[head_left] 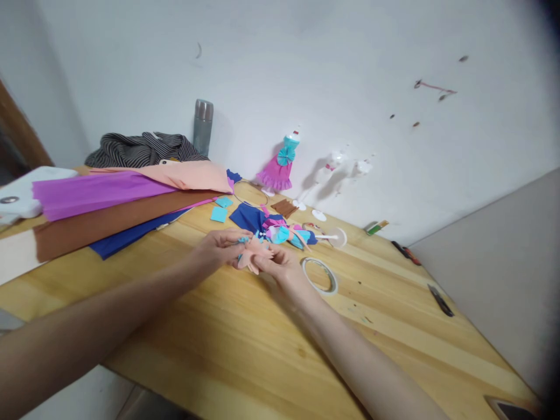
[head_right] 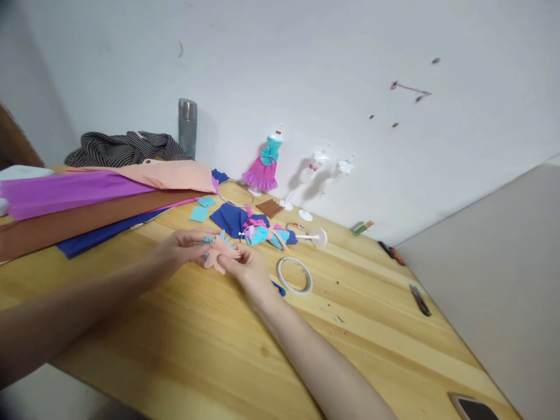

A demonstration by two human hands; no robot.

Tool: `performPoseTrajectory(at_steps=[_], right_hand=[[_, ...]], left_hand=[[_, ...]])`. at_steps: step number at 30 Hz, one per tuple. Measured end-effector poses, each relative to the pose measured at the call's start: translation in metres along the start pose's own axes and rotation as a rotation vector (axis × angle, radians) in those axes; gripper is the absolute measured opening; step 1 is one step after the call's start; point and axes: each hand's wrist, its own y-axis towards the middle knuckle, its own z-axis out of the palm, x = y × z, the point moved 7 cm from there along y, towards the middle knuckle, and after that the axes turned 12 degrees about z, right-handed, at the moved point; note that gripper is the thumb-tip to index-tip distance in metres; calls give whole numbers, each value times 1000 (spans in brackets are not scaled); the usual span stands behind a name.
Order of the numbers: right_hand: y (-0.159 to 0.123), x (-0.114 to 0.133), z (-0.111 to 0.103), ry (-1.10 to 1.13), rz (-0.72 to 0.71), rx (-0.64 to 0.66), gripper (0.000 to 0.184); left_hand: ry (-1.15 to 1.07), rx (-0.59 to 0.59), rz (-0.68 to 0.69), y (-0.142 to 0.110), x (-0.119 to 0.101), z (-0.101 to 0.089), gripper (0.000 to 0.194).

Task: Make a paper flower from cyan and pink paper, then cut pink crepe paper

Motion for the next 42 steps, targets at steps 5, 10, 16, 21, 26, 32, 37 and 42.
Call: performPoseTrajectory(at_steps=[5, 10, 16, 21, 26, 32, 37, 42], right_hand=[[-6, 17, -14, -185, -270, -245, 14], [-40, 53, -6, -609, -792, -426, 14], [-55, 55, 4, -769, -993, -430, 24], [-53, 52, 8, -654, -929, -360, 21], [-40, 38, 3, -440, -659, -282, 18], [-31, 31, 4, -386, -478, -188, 46], [-16, 25, -2, -114, -272, -107, 35], [-5, 11, -9, 122, -140, -74, 25]], left_hand=[[153, -23, 111, 0, -10, 0, 69], [430, 32, 238, -3, -26, 9, 58], [578, 36, 604, -12, -51, 18, 33], [594, 20, 717, -18, -66, 18, 44], [433, 47, 610, -14, -64, 17, 7], [134, 44, 133, -4, -31, 11, 13], [79, 170, -20, -6, -22, 17, 11], [-13, 222, -82, -7, -20, 21, 13]])
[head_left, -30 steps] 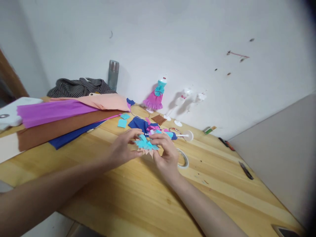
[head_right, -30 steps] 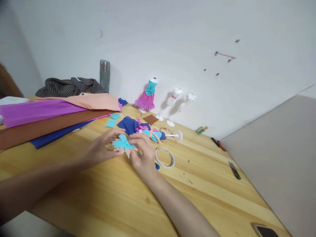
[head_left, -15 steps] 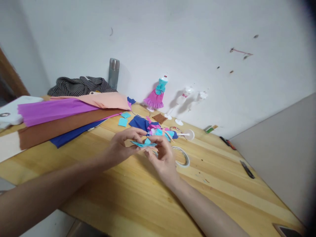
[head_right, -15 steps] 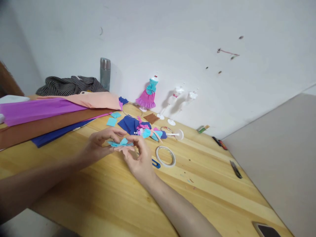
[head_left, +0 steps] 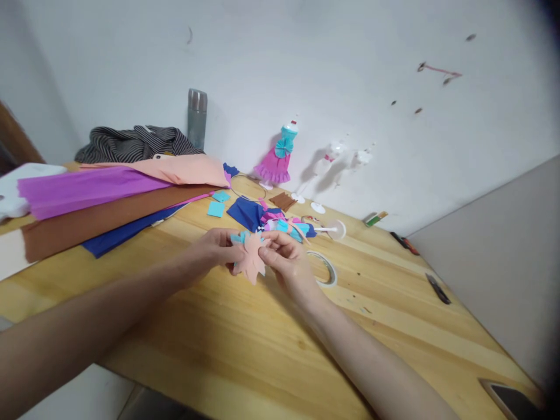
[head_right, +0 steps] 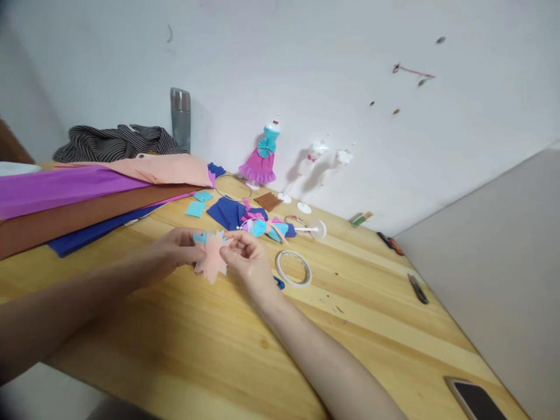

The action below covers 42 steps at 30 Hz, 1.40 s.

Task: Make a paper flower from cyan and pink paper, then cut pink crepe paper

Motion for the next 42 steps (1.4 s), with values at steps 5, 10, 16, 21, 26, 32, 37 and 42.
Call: performPoseTrajectory(at_steps=[5, 10, 16, 21, 26, 32, 37, 42], right_hand=[[-1, -1, -2, 4, -21, -19, 21], [-5, 3, 4, -38, -17, -30, 24], [-7, 4, 5, -74, 3, -32, 24], [-5, 5, 2, -150, -35, -55, 22], [-15, 23, -3, -346, -267, -199, 18], [-46, 52, 21, -859, -824, -256, 11], [-43, 43, 33, -1039, -808, -177, 15], [-42, 40, 34, -1117, -839, -193, 14]], left_hand=[[4, 49, 2, -1, 3, 1, 23], [90, -8, 19, 1, 8, -3, 22], [84, -25, -5, 0, 9, -5, 23], [-69, -41, -51, -2, 13, -5, 30], [-77, -54, -35, -1, 10, -5, 29], [0, -95, -35, 0, 13, -10, 31], [-16, -85, 2, 0, 11, -9, 36], [45, -105, 18, 0, 8, -10, 38]])
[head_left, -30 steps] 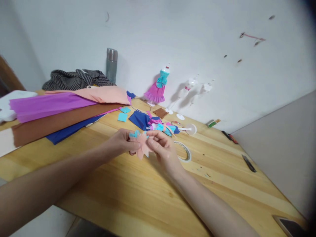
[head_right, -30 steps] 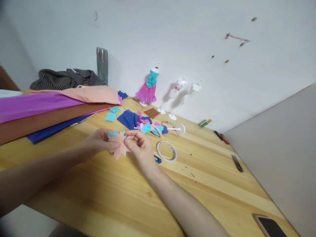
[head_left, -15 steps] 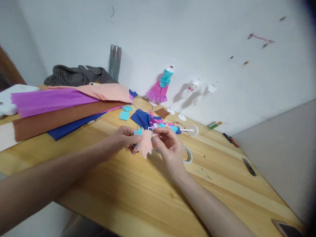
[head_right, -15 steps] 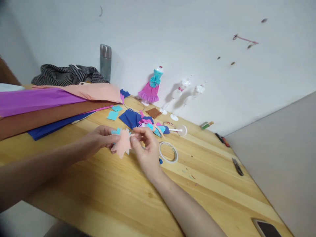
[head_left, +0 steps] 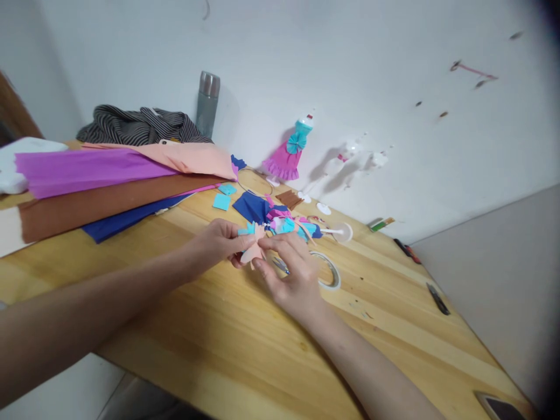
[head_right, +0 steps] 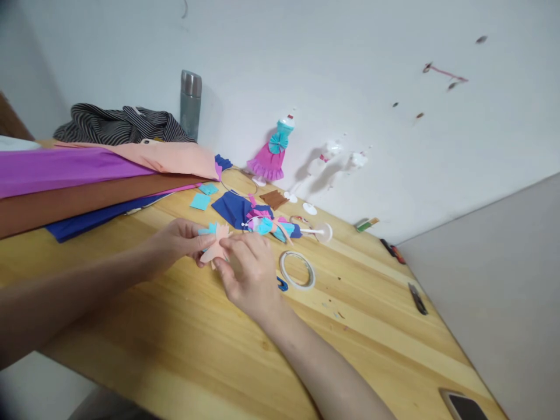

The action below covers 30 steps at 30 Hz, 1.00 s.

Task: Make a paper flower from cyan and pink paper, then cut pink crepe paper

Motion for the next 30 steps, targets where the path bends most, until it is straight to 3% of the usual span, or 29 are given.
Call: performPoseTrajectory(at_steps=[5, 9, 12, 16, 19, 22, 27, 30], right_hand=[[-2, 0, 5, -108, 0, 39, 24], [-1, -3, 4, -75, 91, 36, 10], [2, -12, 2, 119, 253, 74, 12], [-1, -37, 9, 422, 578, 137, 23], [-4, -48, 16, 543, 706, 175, 27], [-4, -47, 18, 539, 692, 197, 26], [2, -25, 8, 265, 448, 147, 15], [2, -23, 8, 249, 425, 151, 15]], left_hand=[[123, -37, -7, 1, -1, -2, 38], [170, -20, -21, 1, 1, -1, 32], [191, -33, -12, 2, 2, -3, 32], [186, -43, -23, 3, 2, -4, 30], [172, -29, -41, 3, 1, -3, 28], [163, -33, -55, 3, 2, -3, 27], [161, -23, -45, 2, 2, -2, 27], [166, -15, -29, 2, 2, -2, 27]])
